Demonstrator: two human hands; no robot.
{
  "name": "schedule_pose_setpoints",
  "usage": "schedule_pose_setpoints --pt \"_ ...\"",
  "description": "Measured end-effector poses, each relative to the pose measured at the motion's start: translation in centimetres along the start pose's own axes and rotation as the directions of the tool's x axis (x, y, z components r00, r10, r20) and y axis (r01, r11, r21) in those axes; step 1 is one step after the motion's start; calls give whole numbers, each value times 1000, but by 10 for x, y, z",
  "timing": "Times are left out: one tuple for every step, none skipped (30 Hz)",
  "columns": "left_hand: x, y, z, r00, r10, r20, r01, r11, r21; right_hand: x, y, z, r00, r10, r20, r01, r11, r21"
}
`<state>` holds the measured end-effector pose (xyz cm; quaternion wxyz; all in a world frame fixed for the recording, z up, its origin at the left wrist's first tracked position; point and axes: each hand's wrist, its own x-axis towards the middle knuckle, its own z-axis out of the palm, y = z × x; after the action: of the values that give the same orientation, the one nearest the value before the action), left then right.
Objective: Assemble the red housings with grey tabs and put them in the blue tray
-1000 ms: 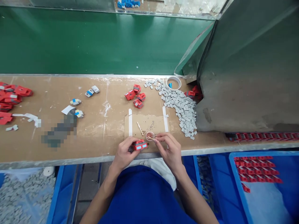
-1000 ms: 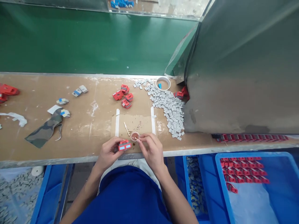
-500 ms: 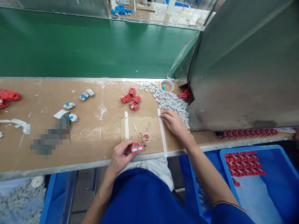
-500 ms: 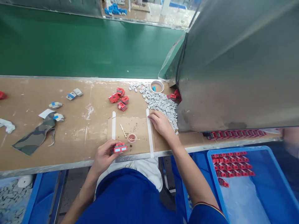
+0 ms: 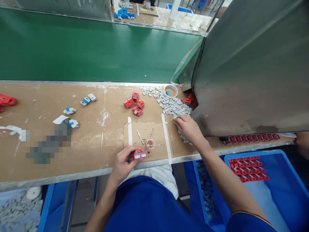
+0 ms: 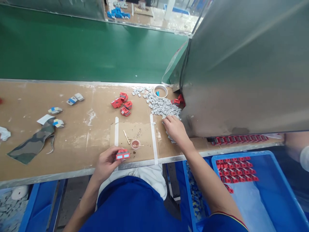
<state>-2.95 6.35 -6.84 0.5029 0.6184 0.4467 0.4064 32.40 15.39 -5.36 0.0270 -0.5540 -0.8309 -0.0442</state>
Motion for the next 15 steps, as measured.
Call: schedule_pose_setpoints --pt "0 0 0 1000 1 1 -1 1000 -1 2 -3 0 1000 -8 -1 8 999 -39" --pt "0 -1 0 1000 3 0 -3 1000 0 3 -4 -1 1000 -14 -1 13 998 -65" --pt "0 -1 0 1000 3 -2 -3 1000 1 5 -6 -2 1000 -15 -4 15 997 -71" --pt "0 -2 0 1000 3 -6 -3 1000 1 6 -6 -3 1000 -10 -8 10 998 -54" --pt "0 -2 1 1000 0 -8 0 1000 -1 7 -6 -5 1000 0 -17 -1 1000 -12" --pt "0 -2 1 1000 -6 -7 6 1000 -6 8 -6 -6 999 18 -31 -16 998 56" --pt "-1 -3 1 1000 -12 -6 12 1000 -11 8 -6 -8 998 45 -51 -37 989 146" --pt "-1 -3 1 1000 -16 -5 15 1000 -16 8 -6 -10 994 83 -74 -63 966 249" --pt "-1 -3 1 1000 -16 -5 16 1000 -21 7 -7 -13 987 134 -94 -92 931 354" --pt "-1 -3 1 1000 -13 -7 13 1000 -24 5 -8 -15 976 190 -106 -124 885 448" --pt "-1 -3 0 1000 -8 -9 8 1000 -26 3 -11 -18 964 244 -107 -154 837 525" --pt "-1 -3 0 1000 0 -11 0 1000 -26 0 -13 -22 953 288 -97 -180 792 584" --pt "-1 -3 0 1000 9 -13 -9 1000 -26 -4 -17 -25 946 316 -79 -199 753 628" --pt "-1 -3 0 1000 19 -12 -19 999 -26 -8 -20 -28 944 326 -58 -208 721 661" --pt "-1 -3 0 999 31 -11 -31 999 -26 -12 -24 -30 946 323 -38 -210 696 686"
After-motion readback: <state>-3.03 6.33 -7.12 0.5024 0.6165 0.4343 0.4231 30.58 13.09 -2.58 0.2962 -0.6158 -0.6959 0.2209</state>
